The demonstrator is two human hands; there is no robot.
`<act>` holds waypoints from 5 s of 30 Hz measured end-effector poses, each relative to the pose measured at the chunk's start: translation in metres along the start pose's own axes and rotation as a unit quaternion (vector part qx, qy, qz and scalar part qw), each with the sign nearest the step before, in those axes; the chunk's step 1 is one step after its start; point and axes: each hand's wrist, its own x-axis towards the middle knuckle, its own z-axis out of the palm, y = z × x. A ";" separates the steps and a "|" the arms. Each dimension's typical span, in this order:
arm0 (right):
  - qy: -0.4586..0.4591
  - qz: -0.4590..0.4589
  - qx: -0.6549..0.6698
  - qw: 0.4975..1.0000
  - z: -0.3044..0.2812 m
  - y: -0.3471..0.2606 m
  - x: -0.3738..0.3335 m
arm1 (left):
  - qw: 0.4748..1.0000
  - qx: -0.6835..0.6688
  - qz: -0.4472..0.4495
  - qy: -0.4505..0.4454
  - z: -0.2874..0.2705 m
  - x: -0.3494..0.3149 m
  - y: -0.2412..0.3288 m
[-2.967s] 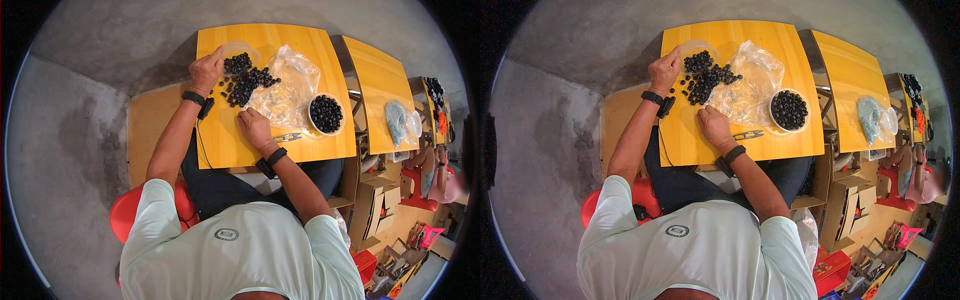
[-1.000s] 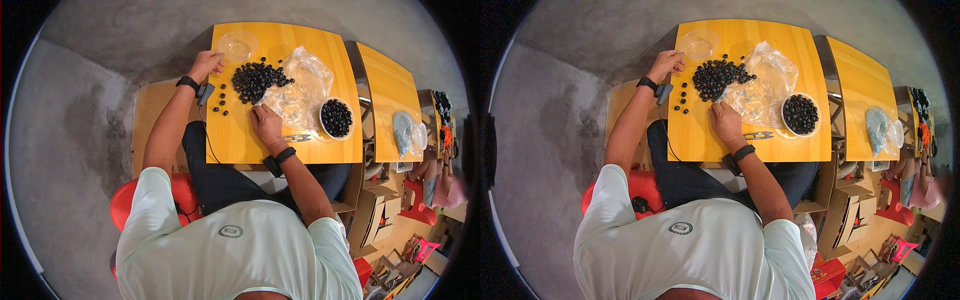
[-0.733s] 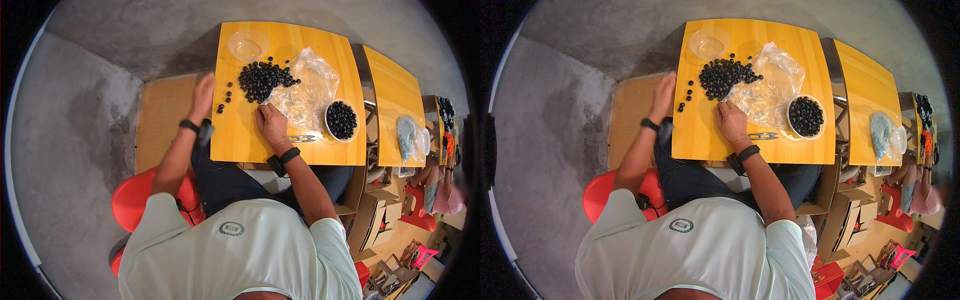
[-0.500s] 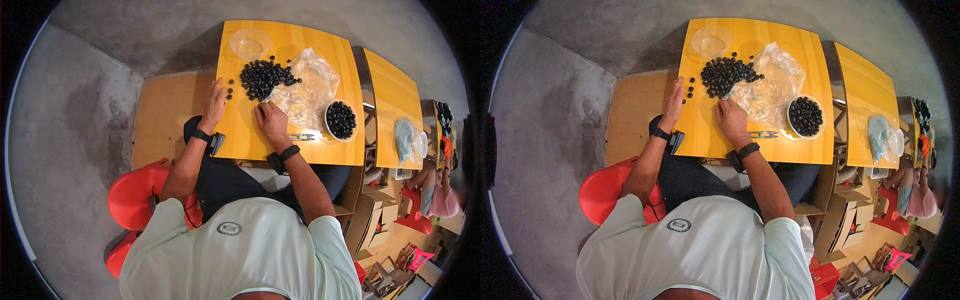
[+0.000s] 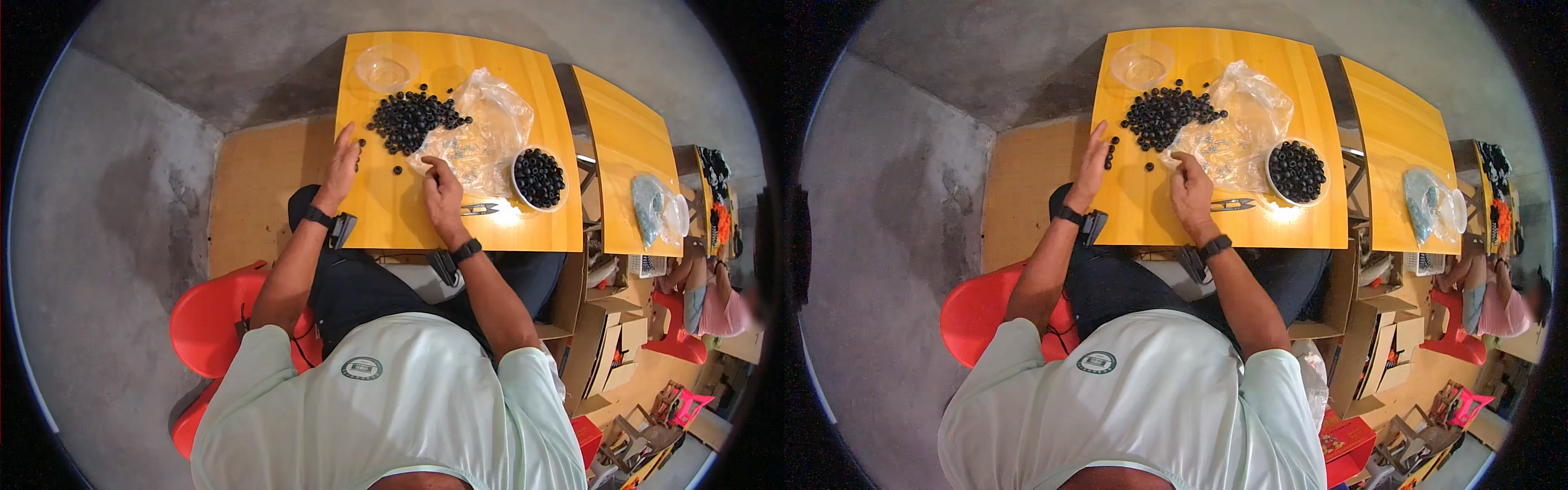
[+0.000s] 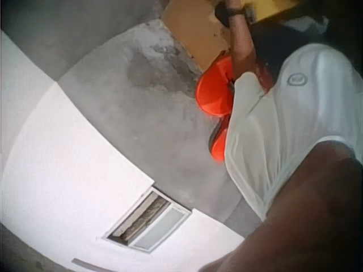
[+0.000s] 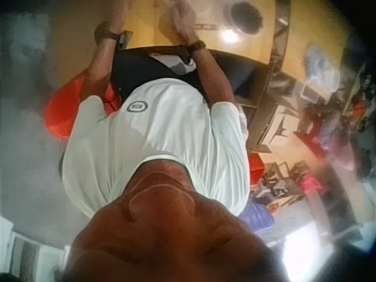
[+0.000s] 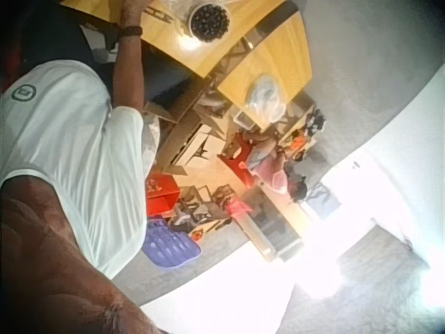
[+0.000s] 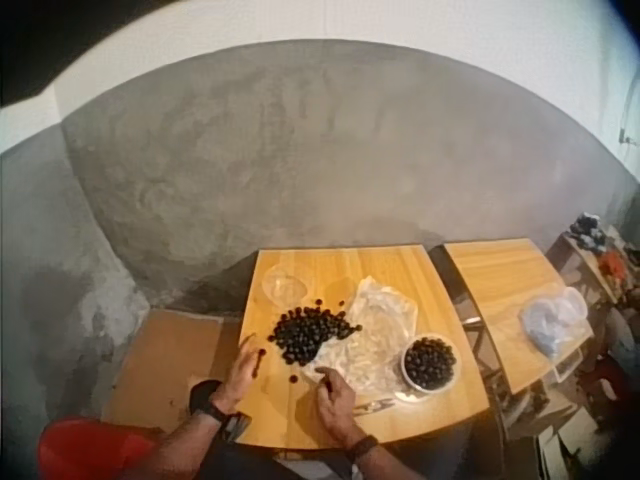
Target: The person trims small black plastic parts using clippers.
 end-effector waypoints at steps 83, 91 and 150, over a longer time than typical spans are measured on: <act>-0.091 0.243 0.585 0.769 -0.119 0.003 -0.061 | 0.928 0.295 0.131 -0.186 0.127 -0.040 0.075; -0.092 0.200 0.660 0.719 -0.130 0.026 -0.054 | 0.921 0.311 0.184 -0.148 0.155 0.011 0.086; -0.091 0.199 0.666 0.713 -0.126 0.031 -0.056 | 0.898 0.321 0.238 -0.185 0.199 0.067 0.096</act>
